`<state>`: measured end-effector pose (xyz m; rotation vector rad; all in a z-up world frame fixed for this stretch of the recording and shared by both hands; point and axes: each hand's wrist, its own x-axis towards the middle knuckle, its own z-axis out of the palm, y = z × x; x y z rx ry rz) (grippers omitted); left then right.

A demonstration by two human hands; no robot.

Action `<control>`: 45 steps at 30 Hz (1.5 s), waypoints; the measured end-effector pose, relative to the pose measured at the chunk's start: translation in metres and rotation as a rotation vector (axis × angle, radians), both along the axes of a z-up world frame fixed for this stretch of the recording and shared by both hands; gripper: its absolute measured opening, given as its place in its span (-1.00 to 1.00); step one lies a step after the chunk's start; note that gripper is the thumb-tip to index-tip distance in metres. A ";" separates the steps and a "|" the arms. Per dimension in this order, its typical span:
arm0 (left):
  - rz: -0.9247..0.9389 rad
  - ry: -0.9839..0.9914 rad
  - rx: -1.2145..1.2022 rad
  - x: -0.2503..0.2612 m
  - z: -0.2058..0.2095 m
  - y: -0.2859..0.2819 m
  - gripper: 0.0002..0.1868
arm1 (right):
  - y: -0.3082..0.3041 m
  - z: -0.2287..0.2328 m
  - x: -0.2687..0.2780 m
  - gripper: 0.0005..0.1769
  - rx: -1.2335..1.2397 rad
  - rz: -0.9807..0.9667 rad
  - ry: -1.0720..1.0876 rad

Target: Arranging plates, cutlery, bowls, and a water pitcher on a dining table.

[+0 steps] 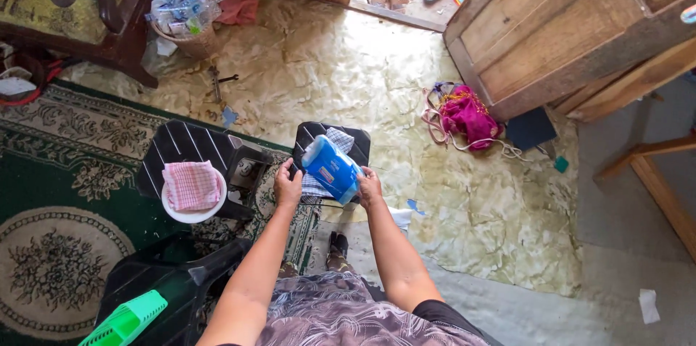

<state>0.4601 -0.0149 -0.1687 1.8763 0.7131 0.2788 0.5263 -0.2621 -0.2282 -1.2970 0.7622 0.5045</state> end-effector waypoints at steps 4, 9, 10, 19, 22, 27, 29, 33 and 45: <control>0.064 0.083 0.049 -0.005 -0.009 -0.002 -0.51 | -0.011 -0.064 0.006 -0.49 -0.058 0.003 0.033; 0.070 0.040 0.040 -0.006 -0.012 0.003 -0.58 | -0.015 -0.137 0.007 -0.41 -0.045 -0.023 -0.059; 0.075 0.042 0.041 -0.005 -0.009 0.002 -0.58 | -0.019 -0.157 0.006 -0.41 -0.044 -0.017 -0.057; 0.122 0.071 -0.005 -0.011 0.035 0.007 -0.62 | -0.017 -0.136 0.004 -0.25 0.046 0.093 0.162; 0.137 0.071 -0.047 -0.016 0.039 0.013 -0.63 | -0.017 -0.166 0.005 -0.14 0.057 0.113 0.215; 0.157 0.060 0.001 -0.028 0.040 0.023 -0.63 | -0.007 -0.146 0.003 -0.12 -0.050 0.141 0.198; 0.167 0.045 -0.018 -0.032 0.038 0.031 -0.64 | 0.000 -0.141 0.005 -0.16 -0.140 0.170 0.180; 0.208 0.031 -0.003 -0.044 0.042 0.045 -0.61 | 0.021 -0.115 0.003 -0.30 -0.301 0.134 0.070; 0.325 -0.054 0.020 -0.102 0.061 0.163 -0.66 | 0.163 -0.091 -0.011 -0.52 -0.063 0.232 -0.093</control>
